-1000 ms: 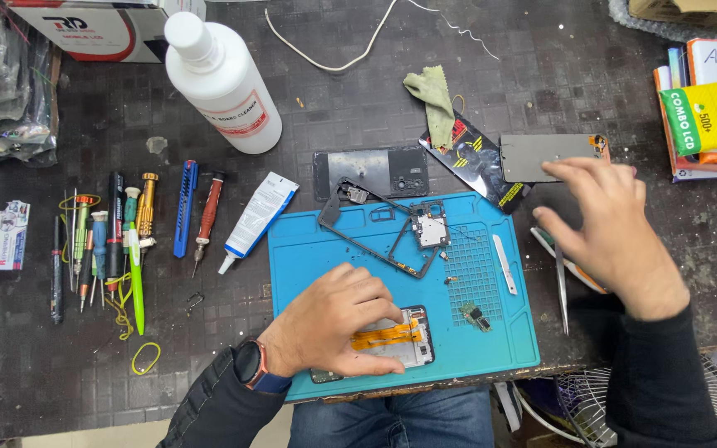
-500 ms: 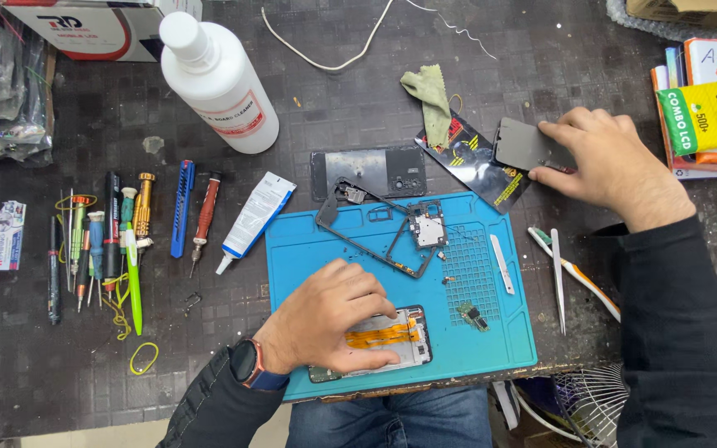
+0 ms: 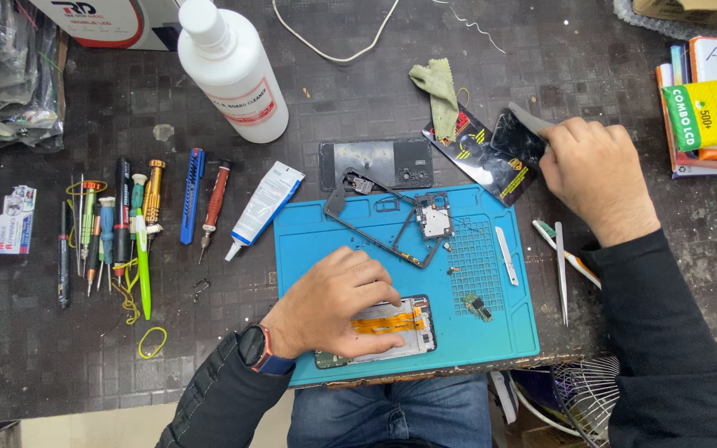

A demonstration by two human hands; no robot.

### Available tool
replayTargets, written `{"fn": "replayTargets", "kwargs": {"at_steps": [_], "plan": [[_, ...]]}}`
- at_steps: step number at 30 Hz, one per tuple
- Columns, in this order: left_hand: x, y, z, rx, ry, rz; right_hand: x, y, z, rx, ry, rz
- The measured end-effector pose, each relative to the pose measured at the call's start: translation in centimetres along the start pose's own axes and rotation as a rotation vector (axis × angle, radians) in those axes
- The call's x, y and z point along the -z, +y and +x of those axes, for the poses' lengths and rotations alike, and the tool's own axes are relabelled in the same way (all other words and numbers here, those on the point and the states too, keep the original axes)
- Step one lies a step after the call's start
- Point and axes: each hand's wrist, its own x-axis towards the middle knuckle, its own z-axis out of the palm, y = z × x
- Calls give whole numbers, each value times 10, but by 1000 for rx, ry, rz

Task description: The person repairs a disassembled smartphone on a blue work mat. They handle the motherboard and ribbon cables, use tweezers to adjust small components, and inspect a cracked screen assembly before placing it aside.

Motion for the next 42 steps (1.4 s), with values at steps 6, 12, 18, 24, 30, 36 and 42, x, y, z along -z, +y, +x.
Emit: {"fn": "replayTargets", "kwargs": {"at_steps": [6,12,18,24,30,36,42], "plan": [[0,-1,-1,-4,7,7,-19,21,-9,-143,129,170],[1,-1,-1,-3,6,16,-15,34,-11,-205,175,287],[1,-2,-1,8,-13,18,-15,39,-10,-95,-76,398],[0,-4,-1,12,-16,10,-34,60,14,-23,-294,159],[1,-4,-1,37,-14,-31,-56,76,41,-130,-648,102],[1,-5,-2,47,-18,-35,-70,78,41,-163,-678,162],[0,-5,-2,50,-20,-37,-80,90,31,-81,-201,191]]}}
